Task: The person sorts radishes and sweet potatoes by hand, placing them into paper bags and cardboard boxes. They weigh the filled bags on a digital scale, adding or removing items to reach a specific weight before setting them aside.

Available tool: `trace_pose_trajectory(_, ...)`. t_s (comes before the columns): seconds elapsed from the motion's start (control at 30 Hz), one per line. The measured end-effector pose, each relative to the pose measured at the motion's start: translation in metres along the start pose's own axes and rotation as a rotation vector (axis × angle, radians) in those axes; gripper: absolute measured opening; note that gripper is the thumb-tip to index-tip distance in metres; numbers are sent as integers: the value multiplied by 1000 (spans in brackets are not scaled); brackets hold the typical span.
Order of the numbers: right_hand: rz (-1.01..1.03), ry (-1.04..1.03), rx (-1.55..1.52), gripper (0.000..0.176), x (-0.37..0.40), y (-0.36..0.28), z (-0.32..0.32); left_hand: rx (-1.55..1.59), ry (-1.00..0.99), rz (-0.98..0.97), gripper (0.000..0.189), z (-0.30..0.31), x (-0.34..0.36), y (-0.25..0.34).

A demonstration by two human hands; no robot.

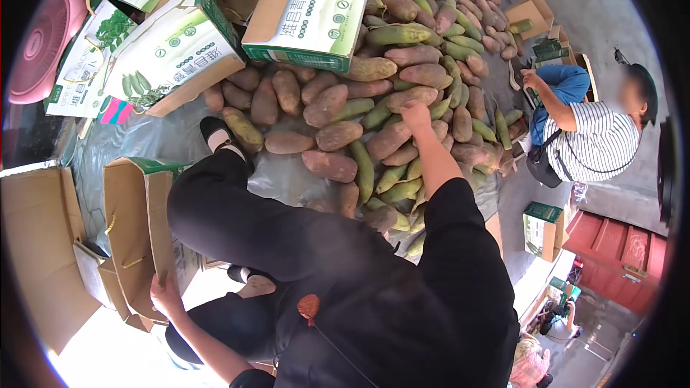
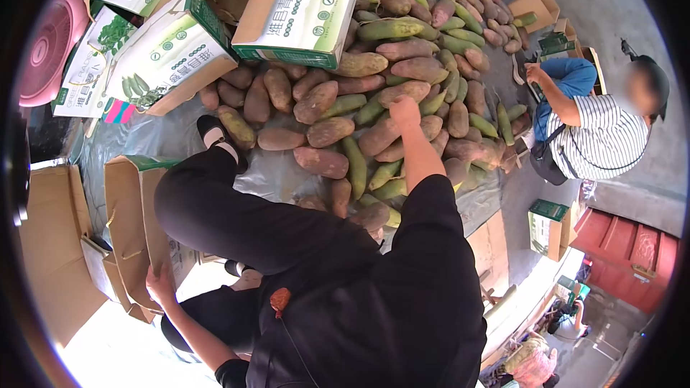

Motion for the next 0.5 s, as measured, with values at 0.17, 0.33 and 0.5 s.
trace_pose_trajectory(0.17, -8, 296, -7, 25, -52, 33, 38, -62, -29, 21, 24, -1, -1, -10)
trace_pose_trajectory(0.33, -63, 43, 120, 25, -64, 18, 53, -33, 25, 2, 22, 1, 0, 3)
trace_pose_trajectory(0.5, -36, 197, 377, 48, -68, -20, 82, -29, -6, 38, 26, 0, -1, -4)
Point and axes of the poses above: each hand's wrist, its own x-axis away from the middle knuckle, its own z-axis out of the back of the hand, y = z × x, the point moved 6 cm from there along -x, towards the middle knuckle, and after that the axes turned 15 degrees about y, right-handed, at the moved point
